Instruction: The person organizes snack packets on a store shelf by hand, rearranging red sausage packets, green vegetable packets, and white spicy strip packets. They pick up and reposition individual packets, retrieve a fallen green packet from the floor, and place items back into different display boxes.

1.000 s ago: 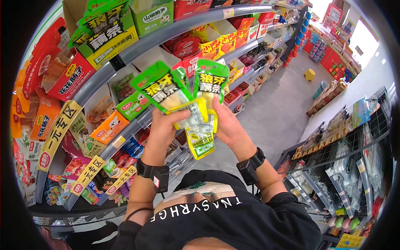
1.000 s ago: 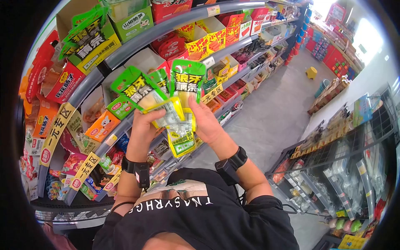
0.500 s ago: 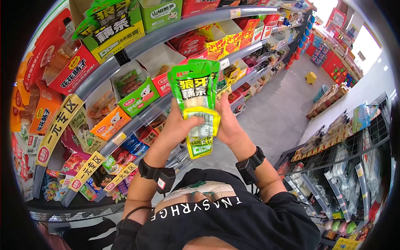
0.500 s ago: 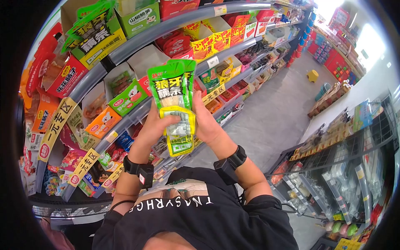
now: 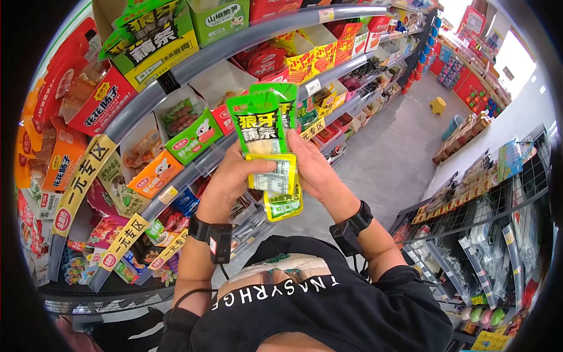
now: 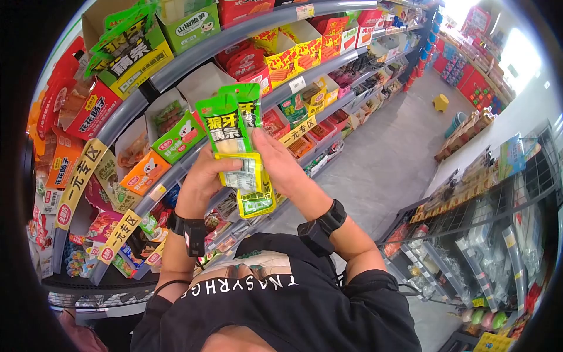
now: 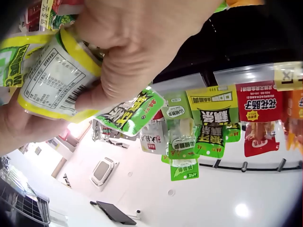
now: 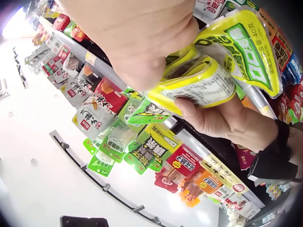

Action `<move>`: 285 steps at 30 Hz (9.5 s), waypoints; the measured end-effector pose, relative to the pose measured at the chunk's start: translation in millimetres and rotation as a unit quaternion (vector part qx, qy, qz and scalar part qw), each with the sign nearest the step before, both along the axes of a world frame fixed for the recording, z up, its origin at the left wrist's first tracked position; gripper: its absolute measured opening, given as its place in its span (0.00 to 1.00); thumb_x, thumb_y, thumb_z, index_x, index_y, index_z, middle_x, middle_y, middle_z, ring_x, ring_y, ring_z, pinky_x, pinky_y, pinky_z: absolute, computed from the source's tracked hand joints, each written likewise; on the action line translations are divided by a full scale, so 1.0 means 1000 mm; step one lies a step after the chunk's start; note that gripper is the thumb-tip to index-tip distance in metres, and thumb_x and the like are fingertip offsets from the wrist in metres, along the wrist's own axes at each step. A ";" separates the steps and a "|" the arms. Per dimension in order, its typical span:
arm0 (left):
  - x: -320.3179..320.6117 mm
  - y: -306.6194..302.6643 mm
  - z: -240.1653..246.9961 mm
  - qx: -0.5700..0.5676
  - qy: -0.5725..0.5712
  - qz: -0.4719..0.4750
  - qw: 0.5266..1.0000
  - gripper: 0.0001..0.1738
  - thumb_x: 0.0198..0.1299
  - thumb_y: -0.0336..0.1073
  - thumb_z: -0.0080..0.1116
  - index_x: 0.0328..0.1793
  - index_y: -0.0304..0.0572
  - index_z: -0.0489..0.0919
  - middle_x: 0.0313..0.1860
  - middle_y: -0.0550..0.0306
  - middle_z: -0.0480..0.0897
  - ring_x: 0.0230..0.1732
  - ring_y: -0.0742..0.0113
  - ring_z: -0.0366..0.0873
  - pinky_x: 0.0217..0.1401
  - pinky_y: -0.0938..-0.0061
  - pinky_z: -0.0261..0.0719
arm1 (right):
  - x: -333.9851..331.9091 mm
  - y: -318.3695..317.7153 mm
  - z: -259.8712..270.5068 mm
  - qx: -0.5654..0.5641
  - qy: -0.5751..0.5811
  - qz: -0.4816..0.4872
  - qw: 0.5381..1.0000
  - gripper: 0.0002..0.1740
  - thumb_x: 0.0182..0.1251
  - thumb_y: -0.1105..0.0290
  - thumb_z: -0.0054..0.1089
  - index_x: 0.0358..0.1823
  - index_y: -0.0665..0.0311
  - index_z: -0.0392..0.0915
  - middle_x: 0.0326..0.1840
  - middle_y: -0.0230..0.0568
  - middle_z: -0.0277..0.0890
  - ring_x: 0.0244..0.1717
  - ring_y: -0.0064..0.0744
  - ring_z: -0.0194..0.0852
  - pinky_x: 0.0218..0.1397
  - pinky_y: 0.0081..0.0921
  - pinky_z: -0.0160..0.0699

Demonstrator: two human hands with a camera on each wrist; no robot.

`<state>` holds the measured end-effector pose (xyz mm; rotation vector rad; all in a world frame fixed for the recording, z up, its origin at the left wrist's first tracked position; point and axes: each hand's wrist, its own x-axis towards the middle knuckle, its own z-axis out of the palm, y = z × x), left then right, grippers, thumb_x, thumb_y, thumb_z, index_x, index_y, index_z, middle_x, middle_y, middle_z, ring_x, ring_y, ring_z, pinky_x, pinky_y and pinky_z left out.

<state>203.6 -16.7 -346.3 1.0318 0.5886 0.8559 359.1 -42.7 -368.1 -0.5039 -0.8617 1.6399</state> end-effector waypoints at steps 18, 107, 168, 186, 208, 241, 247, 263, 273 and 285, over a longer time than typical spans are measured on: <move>-0.016 0.019 -0.003 -0.179 -0.250 -0.074 0.949 0.26 0.49 0.27 0.57 0.57 0.32 0.68 0.50 0.45 0.77 0.49 0.53 0.77 0.57 0.57 0.73 | 0.052 -0.010 0.015 0.319 -0.405 -0.068 0.854 0.24 0.56 0.79 0.56 0.57 0.59 0.70 0.60 0.39 0.64 0.55 0.26 0.66 0.50 0.22 0.69; -0.016 0.017 -0.018 -0.152 -0.340 -0.093 0.923 0.27 0.46 0.27 0.56 0.57 0.34 0.69 0.51 0.46 0.76 0.52 0.50 0.75 0.59 0.54 0.70 | 0.047 -0.016 0.020 0.108 -0.385 -0.186 0.897 0.09 0.54 0.69 0.65 0.30 0.68 0.79 0.19 0.32 0.71 0.24 0.16 0.66 0.28 0.20 0.66; -0.038 -0.057 0.103 0.286 0.040 0.092 0.953 0.31 0.40 0.27 0.69 0.55 0.38 0.71 0.49 0.59 0.77 0.48 0.73 0.74 0.53 0.73 0.72 | -0.036 -0.020 0.121 0.349 -0.374 -0.149 0.846 0.35 0.57 0.62 0.60 0.61 0.67 0.54 0.50 0.46 0.69 0.51 0.36 0.69 0.55 0.28 0.66; -0.097 0.022 0.362 0.506 0.219 0.415 0.723 0.18 0.44 0.24 0.58 0.45 0.27 0.77 0.37 0.50 0.82 0.36 0.64 0.80 0.36 0.73 0.78 | -0.130 0.133 0.380 0.377 -0.805 -0.170 0.425 0.20 0.52 0.63 0.62 0.46 0.64 0.77 0.37 0.42 0.78 0.36 0.34 0.78 0.29 0.27 0.82; -0.119 0.105 0.361 0.526 0.474 0.175 0.684 0.31 0.43 0.37 0.70 0.55 0.39 0.72 0.48 0.53 0.78 0.51 0.63 0.75 0.57 0.68 0.71 | -0.102 0.162 0.371 0.324 -0.355 -0.027 0.877 0.18 0.43 0.78 0.68 0.40 0.60 0.79 0.39 0.33 0.79 0.42 0.27 0.74 0.48 0.28 0.67; -0.131 0.089 0.376 0.618 0.617 0.088 0.478 0.49 0.36 0.31 0.70 0.67 0.39 0.55 0.53 0.43 0.72 0.52 0.56 0.73 0.55 0.69 0.71 | -0.127 0.176 0.339 0.350 -0.552 0.007 0.757 0.27 0.46 0.82 0.66 0.50 0.60 0.72 0.40 0.39 0.78 0.39 0.38 0.78 0.34 0.40 0.80; -0.108 0.102 0.371 0.546 0.719 0.084 0.422 0.45 0.36 0.31 0.71 0.63 0.37 0.59 0.47 0.41 0.76 0.51 0.48 0.73 0.53 0.65 0.72 | -0.128 0.195 0.344 0.247 -0.630 -0.011 0.737 0.20 0.47 0.78 0.67 0.44 0.65 0.74 0.37 0.40 0.78 0.33 0.34 0.78 0.31 0.30 0.80; -0.090 0.107 0.365 0.544 0.776 0.070 0.312 0.45 0.37 0.42 0.71 0.62 0.38 0.60 0.51 0.39 0.71 0.52 0.46 0.71 0.56 0.62 0.70 | -0.085 0.102 0.355 0.405 -0.819 -0.083 0.397 0.15 0.46 0.73 0.64 0.39 0.62 0.81 0.30 0.39 0.79 0.31 0.28 0.78 0.35 0.26 0.76; -0.080 0.080 0.368 0.595 0.732 0.123 0.308 0.25 0.35 0.30 0.70 0.41 0.35 0.71 0.37 0.47 0.77 0.43 0.51 0.75 0.44 0.66 0.72 | -0.103 0.113 0.348 0.461 -0.845 -0.120 0.242 0.13 0.45 0.71 0.60 0.37 0.54 0.81 0.33 0.38 0.79 0.36 0.35 0.77 0.39 0.30 0.75; -0.073 0.069 0.361 0.463 0.784 0.047 0.410 0.17 0.45 0.32 0.64 0.43 0.35 0.79 0.34 0.49 0.82 0.36 0.58 0.79 0.42 0.68 0.74 | -0.099 0.122 0.342 0.524 -0.792 -0.204 0.238 0.09 0.52 0.65 0.58 0.35 0.50 0.82 0.33 0.35 0.79 0.37 0.36 0.77 0.40 0.32 0.75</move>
